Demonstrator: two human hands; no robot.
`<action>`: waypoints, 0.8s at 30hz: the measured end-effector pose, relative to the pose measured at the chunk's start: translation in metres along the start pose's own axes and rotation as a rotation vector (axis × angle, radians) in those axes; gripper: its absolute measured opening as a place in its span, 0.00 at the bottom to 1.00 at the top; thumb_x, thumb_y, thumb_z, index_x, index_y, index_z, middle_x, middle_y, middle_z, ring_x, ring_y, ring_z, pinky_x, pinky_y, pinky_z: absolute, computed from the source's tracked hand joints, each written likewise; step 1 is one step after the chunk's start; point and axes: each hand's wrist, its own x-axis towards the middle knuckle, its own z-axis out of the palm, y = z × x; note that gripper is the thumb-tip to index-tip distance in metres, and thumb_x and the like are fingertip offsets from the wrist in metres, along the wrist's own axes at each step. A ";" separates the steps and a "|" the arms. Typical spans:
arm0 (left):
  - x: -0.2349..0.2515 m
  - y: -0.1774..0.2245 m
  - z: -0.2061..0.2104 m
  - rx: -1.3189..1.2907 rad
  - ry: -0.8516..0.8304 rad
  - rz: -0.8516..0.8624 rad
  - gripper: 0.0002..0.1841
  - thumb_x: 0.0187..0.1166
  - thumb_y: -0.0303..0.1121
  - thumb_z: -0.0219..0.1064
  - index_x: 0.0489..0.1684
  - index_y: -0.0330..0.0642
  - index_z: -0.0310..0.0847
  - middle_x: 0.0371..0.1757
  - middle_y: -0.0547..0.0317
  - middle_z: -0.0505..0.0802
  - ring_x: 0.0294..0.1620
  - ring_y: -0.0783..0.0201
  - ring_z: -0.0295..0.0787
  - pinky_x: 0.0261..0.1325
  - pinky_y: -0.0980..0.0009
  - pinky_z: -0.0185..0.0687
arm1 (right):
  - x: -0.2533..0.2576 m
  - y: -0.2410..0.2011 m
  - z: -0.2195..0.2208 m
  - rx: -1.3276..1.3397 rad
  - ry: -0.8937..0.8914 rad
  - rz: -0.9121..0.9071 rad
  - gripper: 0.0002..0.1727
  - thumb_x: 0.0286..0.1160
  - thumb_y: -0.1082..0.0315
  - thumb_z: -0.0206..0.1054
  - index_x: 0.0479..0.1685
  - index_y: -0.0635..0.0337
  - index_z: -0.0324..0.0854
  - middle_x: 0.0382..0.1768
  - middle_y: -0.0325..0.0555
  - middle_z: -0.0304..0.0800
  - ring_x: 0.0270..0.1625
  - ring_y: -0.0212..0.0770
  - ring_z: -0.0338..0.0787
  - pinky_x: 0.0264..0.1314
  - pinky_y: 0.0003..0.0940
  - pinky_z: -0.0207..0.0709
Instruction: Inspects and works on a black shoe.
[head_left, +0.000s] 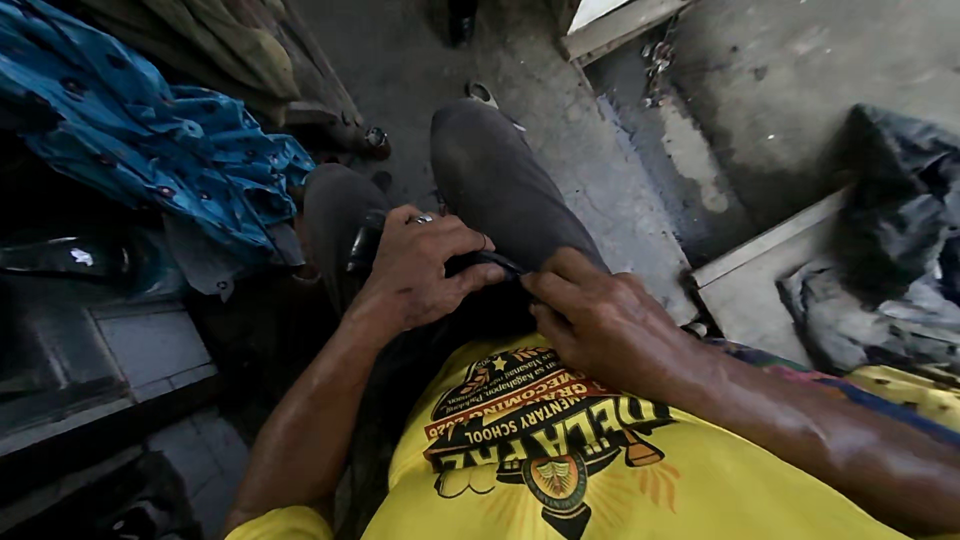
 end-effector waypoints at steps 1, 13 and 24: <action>0.000 0.000 0.000 -0.006 0.002 -0.005 0.19 0.81 0.57 0.64 0.51 0.57 0.94 0.49 0.69 0.95 0.56 0.68 0.88 0.76 0.46 0.62 | -0.002 -0.001 -0.002 -0.008 0.002 -0.002 0.12 0.76 0.65 0.61 0.46 0.59 0.89 0.40 0.48 0.82 0.22 0.40 0.82 0.17 0.37 0.75; 0.007 0.004 0.006 -0.003 0.012 -0.066 0.15 0.82 0.52 0.63 0.43 0.58 0.94 0.40 0.70 0.94 0.51 0.69 0.88 0.80 0.42 0.57 | -0.013 -0.004 -0.009 -0.035 -0.023 0.041 0.11 0.73 0.65 0.61 0.40 0.58 0.88 0.38 0.46 0.81 0.20 0.38 0.80 0.16 0.35 0.74; 0.003 -0.007 -0.013 -0.099 -0.143 0.044 0.23 0.85 0.52 0.57 0.65 0.53 0.90 0.61 0.67 0.94 0.68 0.68 0.84 0.83 0.43 0.54 | -0.006 0.016 -0.006 0.191 0.149 -0.088 0.13 0.75 0.65 0.63 0.48 0.61 0.91 0.44 0.45 0.86 0.30 0.30 0.83 0.25 0.25 0.77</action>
